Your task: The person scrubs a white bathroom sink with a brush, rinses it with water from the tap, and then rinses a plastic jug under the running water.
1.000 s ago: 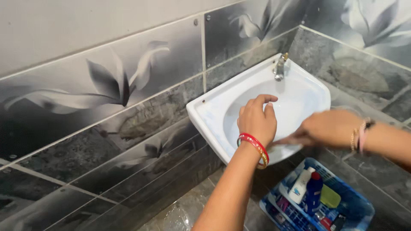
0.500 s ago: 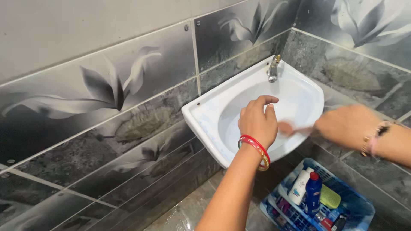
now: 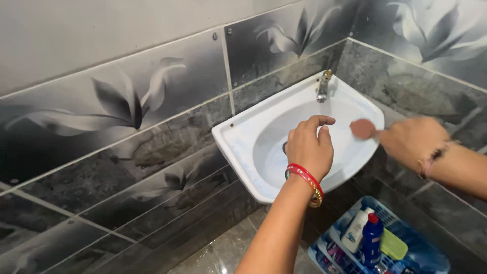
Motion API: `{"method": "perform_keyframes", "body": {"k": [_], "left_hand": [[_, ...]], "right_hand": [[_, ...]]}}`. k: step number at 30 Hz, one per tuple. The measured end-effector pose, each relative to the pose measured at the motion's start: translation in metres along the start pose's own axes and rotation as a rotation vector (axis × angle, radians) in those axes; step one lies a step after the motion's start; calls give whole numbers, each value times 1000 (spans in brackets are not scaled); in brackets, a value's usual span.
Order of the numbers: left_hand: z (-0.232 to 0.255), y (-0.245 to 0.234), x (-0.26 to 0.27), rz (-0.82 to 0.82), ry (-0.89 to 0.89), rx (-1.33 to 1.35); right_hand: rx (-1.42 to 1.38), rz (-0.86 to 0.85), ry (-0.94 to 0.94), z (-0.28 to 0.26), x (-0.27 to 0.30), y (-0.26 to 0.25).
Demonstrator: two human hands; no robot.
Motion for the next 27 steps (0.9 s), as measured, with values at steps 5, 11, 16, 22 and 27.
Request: {"method": "perform_keyframes", "body": {"k": [5,11,16,22,27], "left_hand": [[-3,-7,1,44,-19,5],[-22,-34,-4,99,-34,-25],[-34,-55,-11,146,35,8],[-55,-102,-24,179,33,62],[-67,-127,-33,181,35,98]], "right_hand": [[-37,181,-33,-15,-87,17],[-74,64,-77,-36,-80,-3],[-233,-377,-345,-44,-43,-48],[-1411,-472,-367,-99,-40,-29],[-1762,26,-121,-148,-27,-2]]}}
Point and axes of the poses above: each hand's wrist, its own x-axis away from the middle knuckle, its own y-axis out of the palm, z = x × y, the point moved 1 cm from there along -x, towards the middle knuckle, and after that the axes turned 15 degrees about -z, right-handed, at the moved point
